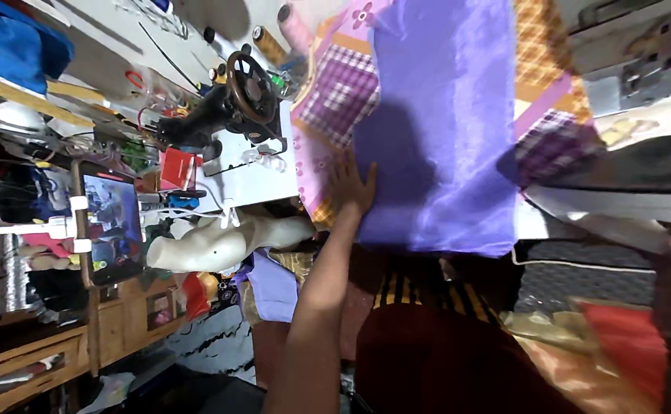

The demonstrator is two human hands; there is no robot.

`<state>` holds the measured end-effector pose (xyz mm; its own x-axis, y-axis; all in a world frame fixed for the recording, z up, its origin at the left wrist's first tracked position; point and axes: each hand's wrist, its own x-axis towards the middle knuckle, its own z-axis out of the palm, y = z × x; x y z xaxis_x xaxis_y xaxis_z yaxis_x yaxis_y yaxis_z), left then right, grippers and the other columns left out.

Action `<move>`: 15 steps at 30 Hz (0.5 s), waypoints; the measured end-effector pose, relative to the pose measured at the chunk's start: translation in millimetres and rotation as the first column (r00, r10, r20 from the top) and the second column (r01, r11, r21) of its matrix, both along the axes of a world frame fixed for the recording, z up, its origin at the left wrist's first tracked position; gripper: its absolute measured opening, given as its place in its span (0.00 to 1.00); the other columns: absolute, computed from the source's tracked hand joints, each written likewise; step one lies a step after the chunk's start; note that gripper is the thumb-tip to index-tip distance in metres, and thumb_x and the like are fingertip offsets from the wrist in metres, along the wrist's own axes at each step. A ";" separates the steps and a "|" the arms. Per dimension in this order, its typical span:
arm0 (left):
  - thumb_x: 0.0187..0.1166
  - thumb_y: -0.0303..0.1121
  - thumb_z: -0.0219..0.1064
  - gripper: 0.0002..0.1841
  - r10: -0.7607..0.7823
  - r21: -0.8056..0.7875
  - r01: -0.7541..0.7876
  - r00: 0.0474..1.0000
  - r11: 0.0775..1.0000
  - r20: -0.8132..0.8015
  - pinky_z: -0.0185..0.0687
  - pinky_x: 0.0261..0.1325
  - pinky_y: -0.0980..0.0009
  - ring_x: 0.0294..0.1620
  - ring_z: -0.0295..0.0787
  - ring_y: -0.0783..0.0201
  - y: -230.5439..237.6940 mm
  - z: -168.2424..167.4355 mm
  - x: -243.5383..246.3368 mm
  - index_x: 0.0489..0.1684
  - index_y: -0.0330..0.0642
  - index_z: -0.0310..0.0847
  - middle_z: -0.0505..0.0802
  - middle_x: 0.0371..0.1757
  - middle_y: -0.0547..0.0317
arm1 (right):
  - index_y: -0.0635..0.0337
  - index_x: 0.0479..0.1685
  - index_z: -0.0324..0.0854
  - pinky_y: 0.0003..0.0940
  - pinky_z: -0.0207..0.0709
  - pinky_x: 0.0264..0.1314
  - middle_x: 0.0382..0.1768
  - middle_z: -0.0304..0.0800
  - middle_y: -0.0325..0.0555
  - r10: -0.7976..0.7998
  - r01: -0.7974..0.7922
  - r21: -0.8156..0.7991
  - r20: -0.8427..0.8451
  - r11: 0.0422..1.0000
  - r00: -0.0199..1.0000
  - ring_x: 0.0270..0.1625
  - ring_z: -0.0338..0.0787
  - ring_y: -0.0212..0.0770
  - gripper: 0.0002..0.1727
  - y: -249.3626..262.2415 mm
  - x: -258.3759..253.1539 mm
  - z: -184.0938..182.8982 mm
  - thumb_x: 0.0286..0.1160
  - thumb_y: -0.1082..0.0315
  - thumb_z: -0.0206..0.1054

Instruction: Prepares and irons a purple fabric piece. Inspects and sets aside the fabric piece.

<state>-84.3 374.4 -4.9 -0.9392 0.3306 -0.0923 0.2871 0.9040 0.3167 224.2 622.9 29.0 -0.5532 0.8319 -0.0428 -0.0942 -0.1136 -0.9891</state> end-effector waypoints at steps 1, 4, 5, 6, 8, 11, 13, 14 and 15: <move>0.87 0.61 0.50 0.40 -0.008 -0.007 0.008 1.000 1.000 -0.005 0.43 0.94 0.43 0.96 0.46 0.42 -1.3 -0.2 -0.5 0.94 0.46 0.54 0.57 0.95 0.42 | 0.76 0.67 0.68 0.49 0.85 0.72 0.56 0.89 0.50 0.003 -0.003 0.016 -0.004 1.000 1.000 0.60 0.92 0.46 0.27 3.3 -2.0 0.3 0.71 0.77 0.73; 0.87 0.62 0.48 0.41 -0.029 -0.079 0.028 0.999 0.997 -0.021 0.46 0.93 0.44 0.96 0.47 0.44 -4.9 2.4 -3.1 0.94 0.45 0.53 0.57 0.95 0.44 | 0.69 0.68 0.69 0.38 0.87 0.69 0.55 0.89 0.37 -0.013 0.004 0.118 0.075 0.993 0.997 0.59 0.91 0.33 0.27 -1.4 -14.4 27.6 0.69 0.75 0.73; 0.87 0.62 0.48 0.41 -0.051 -0.088 0.046 0.997 0.995 -0.052 0.47 0.93 0.44 0.95 0.49 0.43 -4.9 0.1 -2.1 0.94 0.43 0.54 0.59 0.94 0.42 | 0.66 0.68 0.69 0.31 0.86 0.67 0.54 0.88 0.30 -0.023 0.003 0.163 0.119 0.987 0.993 0.57 0.90 0.26 0.27 -5.4 -16.7 41.3 0.68 0.76 0.71; 0.87 0.62 0.47 0.42 -0.077 -0.089 0.069 0.994 0.994 -0.080 0.46 0.93 0.43 0.95 0.49 0.41 -5.1 -3.6 -1.6 0.93 0.40 0.55 0.60 0.93 0.40 | 0.65 0.66 0.69 0.26 0.86 0.64 0.52 0.88 0.28 -0.042 0.010 0.203 0.158 0.979 0.987 0.55 0.89 0.21 0.26 -7.5 -15.9 49.7 0.67 0.76 0.71; 0.89 0.61 0.45 0.42 -0.104 -0.089 0.099 0.993 0.991 -0.056 0.41 0.94 0.41 0.95 0.45 0.38 -3.7 -4.3 -0.9 0.93 0.37 0.52 0.57 0.94 0.37 | 0.67 0.65 0.71 0.24 0.86 0.61 0.51 0.87 0.30 -0.094 0.043 0.244 0.202 0.969 0.975 0.54 0.89 0.21 0.26 -6.0 -6.6 55.5 0.64 0.76 0.71; 0.89 0.59 0.47 0.41 -0.070 -0.082 0.069 0.998 0.994 0.001 0.40 0.93 0.39 0.96 0.41 0.37 -1.2 0.2 -2.2 0.94 0.38 0.49 0.54 0.95 0.37 | 0.67 0.62 0.73 0.28 0.87 0.62 0.51 0.89 0.33 -0.161 0.118 0.227 0.184 0.967 0.969 0.54 0.90 0.24 0.26 -1.9 4.5 59.9 0.61 0.76 0.73; 0.89 0.58 0.49 0.41 -0.035 -0.058 0.036 0.999 0.998 0.014 0.41 0.92 0.37 0.95 0.41 0.35 1.2 3.2 -1.8 0.94 0.38 0.50 0.53 0.94 0.34 | 0.68 0.62 0.73 0.29 0.88 0.62 0.51 0.90 0.35 -0.194 0.163 0.199 0.147 0.966 0.970 0.54 0.91 0.26 0.26 -1.6 3.2 64.8 0.61 0.76 0.73; 0.88 0.58 0.50 0.41 -0.025 -0.048 0.025 1.000 0.999 0.014 0.41 0.92 0.37 0.95 0.41 0.34 1.5 4.3 -1.4 0.94 0.38 0.50 0.53 0.94 0.33 | 0.69 0.63 0.72 0.29 0.88 0.63 0.51 0.90 0.35 -0.201 0.175 0.183 0.133 0.967 0.970 0.54 0.91 0.26 0.26 -2.2 -0.2 67.2 0.62 0.77 0.73; 0.88 0.58 0.50 0.41 -0.018 -0.034 0.019 1.000 0.999 0.021 0.41 0.92 0.37 0.95 0.41 0.33 1.4 5.2 -1.3 0.94 0.37 0.50 0.53 0.94 0.32 | 0.68 0.63 0.71 0.30 0.88 0.62 0.50 0.90 0.35 -0.202 0.183 0.163 0.114 0.969 0.973 0.53 0.92 0.27 0.26 -2.7 -5.5 68.5 0.63 0.77 0.72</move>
<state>-85.6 375.8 0.3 -0.9308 0.3440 -0.1235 0.2973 0.9092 0.2915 218.7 620.2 97.5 -0.3800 0.9244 0.0310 0.0295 0.0457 -0.9985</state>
